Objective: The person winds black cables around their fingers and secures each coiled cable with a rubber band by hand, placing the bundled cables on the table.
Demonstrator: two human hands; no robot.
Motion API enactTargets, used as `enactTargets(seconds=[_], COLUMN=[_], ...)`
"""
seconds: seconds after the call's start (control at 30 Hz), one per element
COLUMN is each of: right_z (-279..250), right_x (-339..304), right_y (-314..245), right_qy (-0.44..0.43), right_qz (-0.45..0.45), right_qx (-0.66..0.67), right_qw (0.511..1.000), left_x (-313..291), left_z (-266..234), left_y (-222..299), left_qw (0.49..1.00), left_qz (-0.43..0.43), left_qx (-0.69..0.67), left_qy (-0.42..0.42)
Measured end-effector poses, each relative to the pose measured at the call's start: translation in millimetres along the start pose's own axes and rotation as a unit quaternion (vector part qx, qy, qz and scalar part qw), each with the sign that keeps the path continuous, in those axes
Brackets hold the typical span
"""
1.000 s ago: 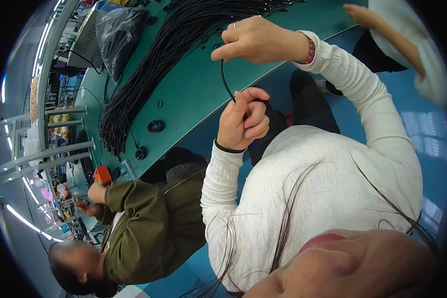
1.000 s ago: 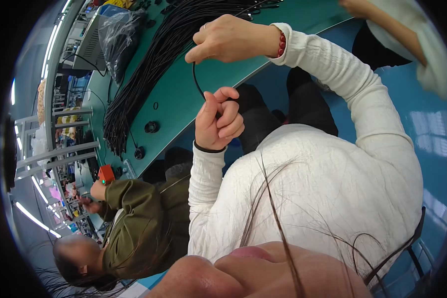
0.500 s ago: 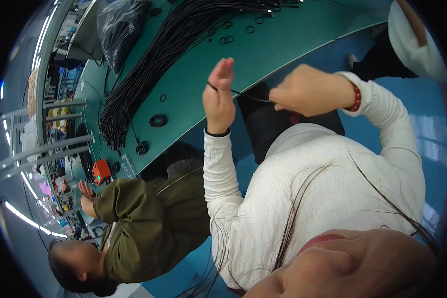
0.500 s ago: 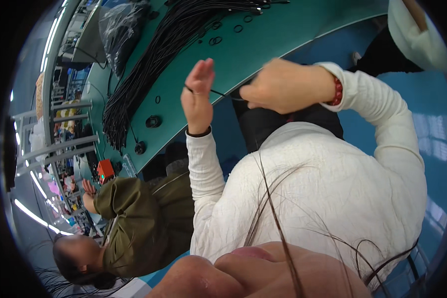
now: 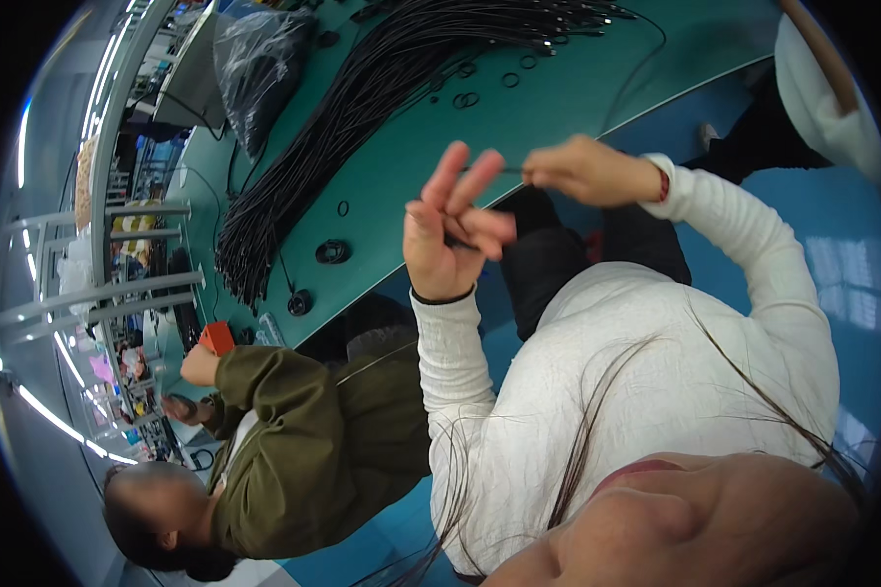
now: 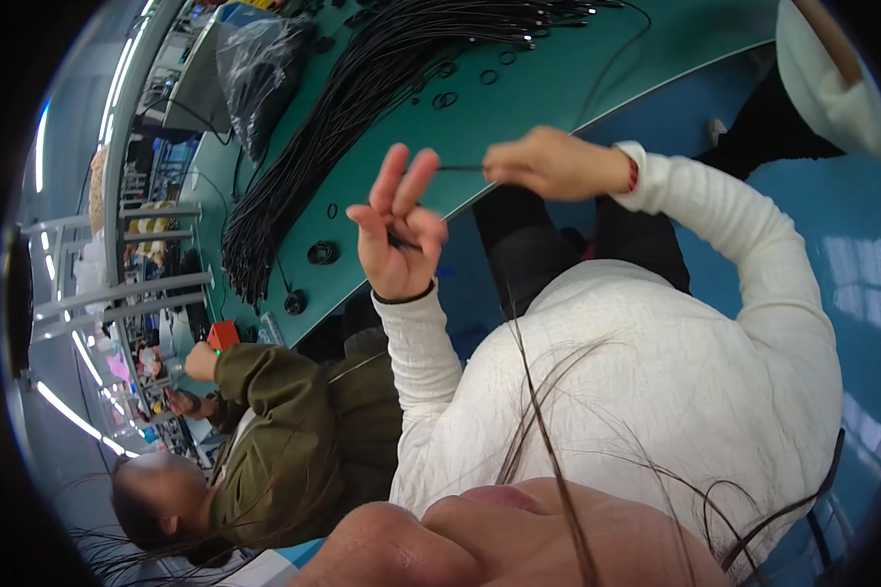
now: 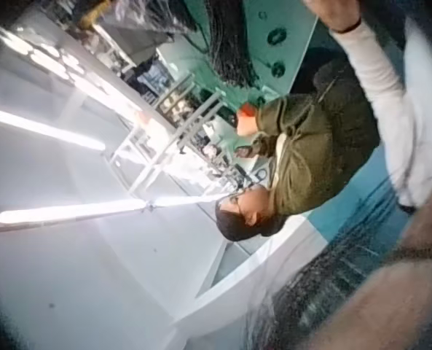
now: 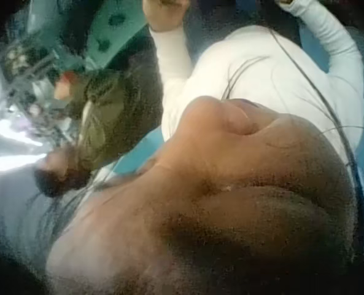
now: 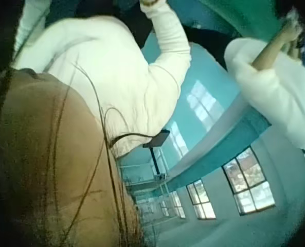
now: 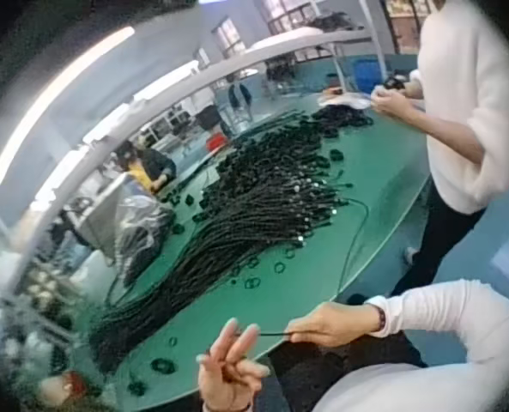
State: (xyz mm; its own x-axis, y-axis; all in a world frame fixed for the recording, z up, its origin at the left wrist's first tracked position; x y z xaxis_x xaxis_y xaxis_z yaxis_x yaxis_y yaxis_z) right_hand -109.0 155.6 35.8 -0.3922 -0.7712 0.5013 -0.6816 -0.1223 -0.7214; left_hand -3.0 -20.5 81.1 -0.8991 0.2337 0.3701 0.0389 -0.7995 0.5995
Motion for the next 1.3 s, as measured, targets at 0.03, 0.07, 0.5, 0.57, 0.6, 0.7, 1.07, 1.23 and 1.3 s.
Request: enactTargets(seconds=[0.03,0.07,0.5,0.57,0.6,0.7,1.07,1.23,1.3], right_z=[6.6,11.2,-48.0,-32.9,-28.0,-4.7,-2.0,1.6,0.7], right_x=[-11.9,-21.5,51.7,43.5,30.3,-8.3,12.3,2.9,0.2], right_y=[-10.2,-23.4,-30.4,-7.4,3.2,-0.6,-2.4,8.6,7.0], right_qy=[-0.046,-0.088,-0.084,-0.082,-0.065,-0.061,-0.046,-0.025,-0.028], right_qz=[0.024,0.047,-0.052,0.061,0.105,0.188,0.142,0.091,0.101], right_qx=[-0.042,-0.085,-0.068,0.044,0.048,0.068,-0.338,-0.344,-0.321], right_qw=[0.998,0.991,0.993,0.994,0.991,0.978,0.929,0.934,0.941], left_x=[2.5,5.7,-7.0,-10.3,-10.4,-5.8,-4.2,-7.6,-7.1], left_z=[-2.7,-6.8,11.9,13.3,12.3,13.1,45.3,12.7,-1.3], left_y=[4.8,9.5,-30.6,-13.5,-7.1,10.9,-20.6,-8.0,-5.3], left_qw=[0.994,0.977,0.967,0.973,0.987,0.999,0.992,0.998,0.993], left_qz=[0.039,0.075,-0.182,-0.164,-0.103,-0.002,-0.119,0.032,0.041], left_qx=[0.029,0.057,0.176,0.159,0.120,0.046,0.003,-0.043,-0.019], left_qy=[0.096,0.189,-0.019,0.016,0.017,0.025,-0.045,0.035,0.113])
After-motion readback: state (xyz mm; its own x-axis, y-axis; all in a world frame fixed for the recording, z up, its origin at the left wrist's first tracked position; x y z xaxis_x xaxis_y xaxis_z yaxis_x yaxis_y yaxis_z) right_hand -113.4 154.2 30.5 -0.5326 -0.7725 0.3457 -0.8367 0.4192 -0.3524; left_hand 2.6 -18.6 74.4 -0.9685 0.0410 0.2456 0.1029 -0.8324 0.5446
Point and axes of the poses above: each hand's wrist, its own x-axis towards the middle knuckle, its own z-axis out of the palm, y = z × x, the point moved 2 cm from there along x, towards the middle knuckle, and after that the axes turned 1 degree about z, right-handed, at the moved point
